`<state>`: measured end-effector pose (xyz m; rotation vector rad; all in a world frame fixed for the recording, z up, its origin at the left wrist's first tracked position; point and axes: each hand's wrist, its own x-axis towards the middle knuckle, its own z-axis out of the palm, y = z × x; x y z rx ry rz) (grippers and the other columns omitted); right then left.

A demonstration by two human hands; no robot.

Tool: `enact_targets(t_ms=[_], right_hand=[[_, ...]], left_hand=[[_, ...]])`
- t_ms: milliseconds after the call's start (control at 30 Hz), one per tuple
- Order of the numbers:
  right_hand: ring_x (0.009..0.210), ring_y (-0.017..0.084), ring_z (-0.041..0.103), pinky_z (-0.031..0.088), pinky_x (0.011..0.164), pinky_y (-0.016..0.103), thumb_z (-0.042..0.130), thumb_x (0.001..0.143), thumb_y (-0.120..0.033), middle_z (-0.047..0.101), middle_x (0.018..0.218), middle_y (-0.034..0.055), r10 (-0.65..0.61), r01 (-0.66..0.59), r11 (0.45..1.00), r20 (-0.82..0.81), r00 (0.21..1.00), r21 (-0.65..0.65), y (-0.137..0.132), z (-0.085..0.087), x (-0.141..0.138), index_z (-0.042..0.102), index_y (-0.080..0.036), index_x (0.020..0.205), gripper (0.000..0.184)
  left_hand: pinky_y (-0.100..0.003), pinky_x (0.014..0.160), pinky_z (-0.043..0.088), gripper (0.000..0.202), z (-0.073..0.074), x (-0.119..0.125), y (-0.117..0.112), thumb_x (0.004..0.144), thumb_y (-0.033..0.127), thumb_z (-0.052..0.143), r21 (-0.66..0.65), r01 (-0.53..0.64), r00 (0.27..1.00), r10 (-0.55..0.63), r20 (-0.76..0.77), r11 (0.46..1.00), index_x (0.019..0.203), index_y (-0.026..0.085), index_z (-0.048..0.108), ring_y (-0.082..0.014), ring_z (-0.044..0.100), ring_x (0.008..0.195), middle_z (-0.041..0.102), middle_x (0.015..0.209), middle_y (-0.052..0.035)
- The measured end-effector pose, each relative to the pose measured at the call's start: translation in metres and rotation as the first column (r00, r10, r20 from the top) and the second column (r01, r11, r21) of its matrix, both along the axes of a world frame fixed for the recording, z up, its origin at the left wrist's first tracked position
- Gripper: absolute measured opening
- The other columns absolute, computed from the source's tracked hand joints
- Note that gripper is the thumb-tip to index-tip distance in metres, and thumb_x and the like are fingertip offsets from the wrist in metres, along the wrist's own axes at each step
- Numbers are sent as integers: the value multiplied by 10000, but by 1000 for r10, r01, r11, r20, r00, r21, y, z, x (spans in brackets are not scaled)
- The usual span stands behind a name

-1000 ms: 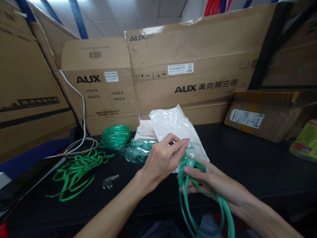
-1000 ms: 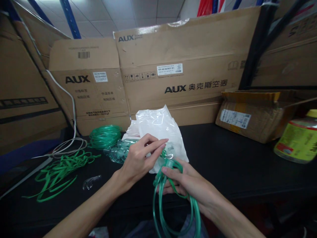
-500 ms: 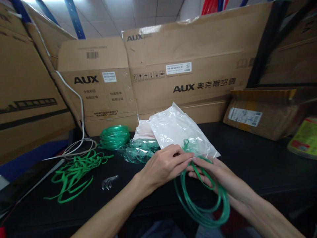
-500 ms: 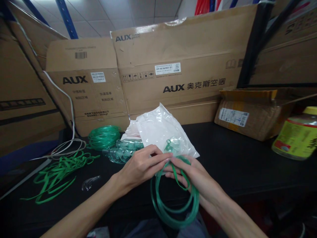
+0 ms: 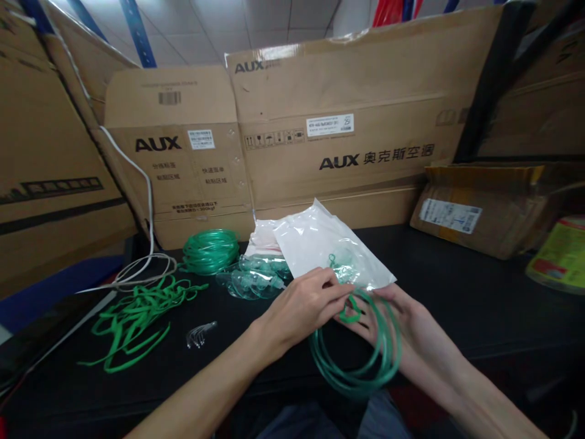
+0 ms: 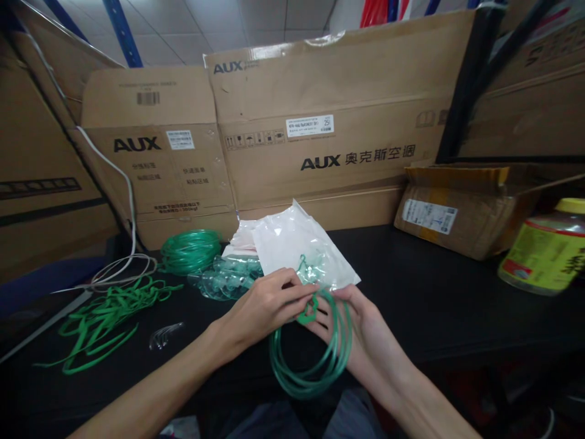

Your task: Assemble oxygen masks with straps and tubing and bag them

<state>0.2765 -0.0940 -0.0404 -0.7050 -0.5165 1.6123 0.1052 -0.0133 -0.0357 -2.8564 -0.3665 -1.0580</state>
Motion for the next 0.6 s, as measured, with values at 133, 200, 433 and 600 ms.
enact_targets(t_ms=[133, 200, 433, 600], right_hand=[[915, 226, 773, 639, 865, 341, 493, 891, -130, 799, 947, 118, -62, 59, 996, -49, 997, -72, -5, 1, 1, 755, -116, 874, 263], [856, 205, 779, 648, 822, 308, 466, 925, -104, 802, 913, 116, -140, 135, 984, -30, 990, -117, -3, -1, -4, 750, -109, 885, 287], [636, 164, 750, 654, 675, 243, 541, 898, -25, 783, 745, 65, -334, 331, 939, -23, 942, -94, 10, -6, -15, 714, -137, 838, 214], [720, 191, 761, 650, 807, 336, 480, 951, -153, 783, 789, 75, -179, 165, 977, -93, 980, -139, -1, 2, -5, 737, -142, 863, 272]], left_hand=[[-254, 768, 577, 260, 0, 1, -1, 1032, 254, 523, -25, 37, 998, -36, 51, 999, 1128, 132, 731, -148, 642, 805, 654, 891, -62], [-261, 790, 578, 266, 1, 2, -2, 1038, 253, 510, -54, 66, 993, -60, 100, 996, 1120, 125, 728, -146, 652, 818, 665, 907, -69], [-259, 847, 557, 248, 1, 2, -2, 1034, 268, 525, -108, 118, 993, -119, 2, 987, 1144, 153, 714, -155, 659, 883, 683, 944, -61], [-269, 895, 553, 236, 3, 3, -4, 1023, 254, 539, -129, 38, 990, -54, -127, 991, 1203, 154, 654, -171, 674, 955, 693, 1046, -65]])
